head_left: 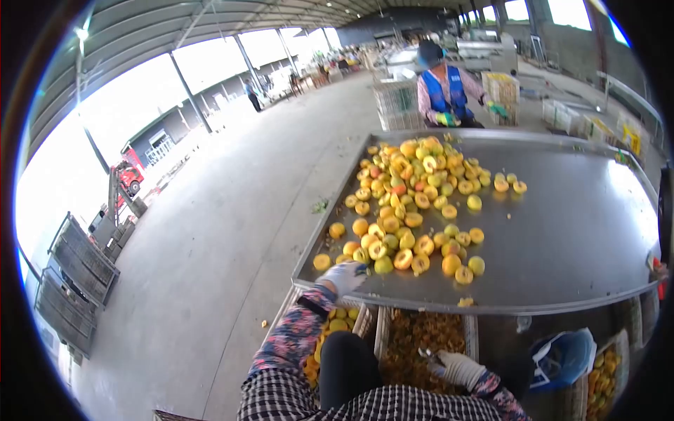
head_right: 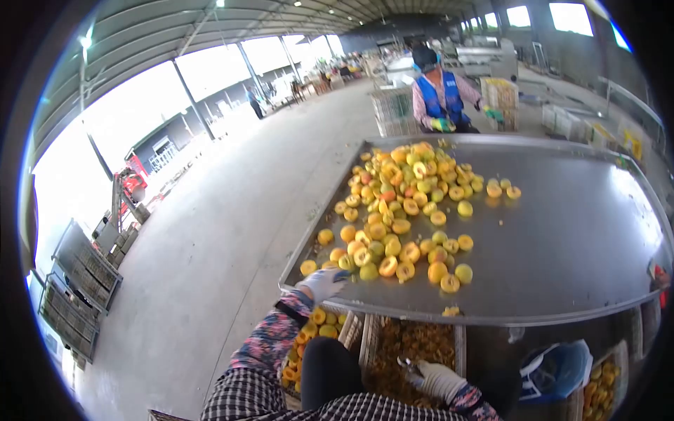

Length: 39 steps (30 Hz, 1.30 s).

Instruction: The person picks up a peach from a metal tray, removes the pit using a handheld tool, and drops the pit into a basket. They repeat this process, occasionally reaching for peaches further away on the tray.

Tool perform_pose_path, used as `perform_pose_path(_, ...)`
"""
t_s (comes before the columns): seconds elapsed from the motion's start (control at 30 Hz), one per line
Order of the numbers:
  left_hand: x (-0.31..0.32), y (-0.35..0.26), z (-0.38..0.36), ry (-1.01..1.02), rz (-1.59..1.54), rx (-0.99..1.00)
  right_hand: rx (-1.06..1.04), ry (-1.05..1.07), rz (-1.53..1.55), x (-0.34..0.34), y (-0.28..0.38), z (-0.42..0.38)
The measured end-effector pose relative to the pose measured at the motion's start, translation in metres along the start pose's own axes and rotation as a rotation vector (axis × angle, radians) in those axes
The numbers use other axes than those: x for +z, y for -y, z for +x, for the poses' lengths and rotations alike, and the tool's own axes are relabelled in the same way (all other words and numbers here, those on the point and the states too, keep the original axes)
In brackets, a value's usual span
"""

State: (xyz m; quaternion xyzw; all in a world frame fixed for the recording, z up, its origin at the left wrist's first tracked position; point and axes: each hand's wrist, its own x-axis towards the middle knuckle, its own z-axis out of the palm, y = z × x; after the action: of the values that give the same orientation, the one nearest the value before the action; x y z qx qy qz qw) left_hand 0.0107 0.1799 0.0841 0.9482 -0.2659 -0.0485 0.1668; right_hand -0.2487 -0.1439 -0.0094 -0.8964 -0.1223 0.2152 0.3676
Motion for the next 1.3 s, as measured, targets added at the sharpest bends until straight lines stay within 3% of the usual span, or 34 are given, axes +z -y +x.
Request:
perform_pose_path(0.1, 0.040, -0.023, 0.075, -0.128, -0.046, 0.161, 0.027, 0.117, 0.004, -0.013, 0.012, 0.002)
perform_pose_path(0.23, 0.097, -0.044, 0.152, 0.081, 0.127, 0.025, 0.054, 0.035, 0.046, -0.011, 0.010, 0.002)
perform_pose_path(0.27, 0.109, -0.043, 0.160, 0.171, 0.294, -0.001, 0.023, 0.021, 0.065, -0.010, 0.007, 0.002)
perform_pose_path(0.37, 0.098, -0.054, 0.166, 0.273, 0.227, -0.051, 0.078, 0.067, 0.116, -0.018, 0.018, -0.007)
perform_pose_path(0.43, 0.082, -0.063, 0.162, 0.390, 0.346, -0.084, 0.078, 0.081, 0.116, -0.014, 0.013, -0.004)
perform_pose_path(0.47, 0.085, -0.053, 0.162, 0.406, 0.379, -0.085, 0.149, 0.125, 0.113, -0.016, 0.017, -0.003)
perform_pose_path(0.53, 0.083, -0.050, 0.148, 0.345, 0.379, -0.151, 0.099, 0.095, 0.080, -0.004, 0.007, 0.001)
perform_pose_path(0.63, 0.079, -0.060, 0.117, 0.283, 0.023, -0.172, 0.079, 0.059, 0.037, 0.003, 0.004, 0.008)
perform_pose_path(0.7, 0.083, -0.070, 0.098, 0.034, -0.258, -0.284, 0.085, 0.014, 0.096, 0.002, 0.012, 0.002)
perform_pose_path(0.73, 0.089, -0.070, 0.093, -0.140, -0.626, -0.159, 0.028, -0.076, 0.057, -0.003, 0.019, -0.005)
perform_pose_path(0.77, 0.093, -0.078, 0.091, -0.175, -1.376, -0.032, -0.058, -0.178, 0.173, -0.002, 0.019, -0.007)
perform_pose_path(0.8, 0.095, -0.075, 0.083, -0.038, -1.741, -0.138, -0.012, -0.203, 0.124, 0.000, 0.016, -0.009)
perform_pose_path(0.83, 0.083, -0.089, 0.061, -0.058, -1.917, -0.094, -0.060, -0.319, 0.162, -0.002, 0.023, -0.012)
perform_pose_path(0.87, 0.072, -0.102, 0.039, -0.014, -2.047, -0.077, -0.039, -0.284, 0.189, -0.002, 0.014, -0.010)
perform_pose_path(0.9, 0.048, -0.136, 0.010, -0.132, -2.098, -0.065, 0.003, -0.296, 0.552, -0.011, 0.035, -0.014)
perform_pose_path(0.97, 0.046, -0.149, -0.006, -0.098, -2.329, -0.104, -0.250, -0.558, 0.356, -0.018, 0.042, -0.013)
perform_pose_path(1.07, 0.045, -0.169, -0.026, -0.094, -2.470, -0.126, -0.068, -0.453, 0.422, -0.046, 0.073, -0.016)
perform_pose_path(1.17, 0.055, -0.178, -0.033, -0.122, -2.465, -0.114, -0.144, -0.583, 0.217, -0.067, 0.114, -0.012)
perform_pose_path(1.3, 0.058, -0.189, -0.042, -0.182, -2.299, 0.025, -0.203, -0.718, -0.052, -0.062, 0.121, 0.011)
